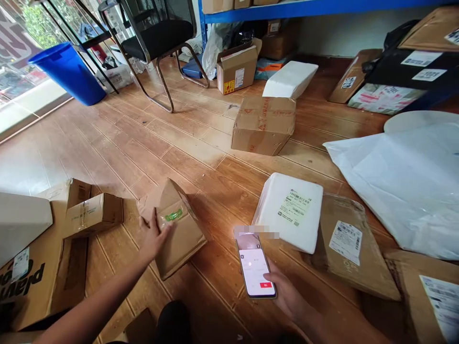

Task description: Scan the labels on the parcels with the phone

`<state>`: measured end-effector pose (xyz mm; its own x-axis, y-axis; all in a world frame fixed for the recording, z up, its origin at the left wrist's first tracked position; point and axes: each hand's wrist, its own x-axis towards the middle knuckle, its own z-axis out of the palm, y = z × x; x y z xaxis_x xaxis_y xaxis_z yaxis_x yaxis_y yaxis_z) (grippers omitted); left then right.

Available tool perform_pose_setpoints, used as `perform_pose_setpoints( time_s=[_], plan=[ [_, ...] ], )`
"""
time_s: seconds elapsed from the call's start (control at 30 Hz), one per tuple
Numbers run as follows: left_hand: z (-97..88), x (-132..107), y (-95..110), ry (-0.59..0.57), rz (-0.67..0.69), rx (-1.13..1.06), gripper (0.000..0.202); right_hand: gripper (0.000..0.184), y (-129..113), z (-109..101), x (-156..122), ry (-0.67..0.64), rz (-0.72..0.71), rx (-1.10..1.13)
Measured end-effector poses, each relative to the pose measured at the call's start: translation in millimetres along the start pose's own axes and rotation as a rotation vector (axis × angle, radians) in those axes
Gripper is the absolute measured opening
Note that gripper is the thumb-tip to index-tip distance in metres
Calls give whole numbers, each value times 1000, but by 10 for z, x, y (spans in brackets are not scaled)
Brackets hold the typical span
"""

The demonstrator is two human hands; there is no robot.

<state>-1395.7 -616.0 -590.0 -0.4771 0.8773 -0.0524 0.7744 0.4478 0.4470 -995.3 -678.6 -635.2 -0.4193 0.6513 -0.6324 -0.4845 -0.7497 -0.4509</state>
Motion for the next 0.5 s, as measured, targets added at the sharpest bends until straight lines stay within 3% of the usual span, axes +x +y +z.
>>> perform_pose_setpoints(
  time_s=[0.07,0.13,0.23,0.3,0.33,0.4,0.5],
  plan=[
    [38,-177,-62,-19,150,110,86,75,39,-47,-54,32,-9,19],
    [-6,-303,-375,-43,235,199,73,75,100,-127,-112,60,-20,41],
    [-136,-419,-949,-126,145,361,52,71,195,-297,-169,93,-30,63],
    [-200,-448,-1076,-71,108,304,48,69,232,-398,-176,130,-26,70],
    [-218,-449,-1016,16,128,230,51,68,235,-432,-173,156,-24,71],
    [-222,-438,-693,174,262,103,60,71,208,-452,-160,187,-15,53],
    [-153,-432,-102,-180,647,235,59,75,117,-380,-132,138,0,4]
  ],
)
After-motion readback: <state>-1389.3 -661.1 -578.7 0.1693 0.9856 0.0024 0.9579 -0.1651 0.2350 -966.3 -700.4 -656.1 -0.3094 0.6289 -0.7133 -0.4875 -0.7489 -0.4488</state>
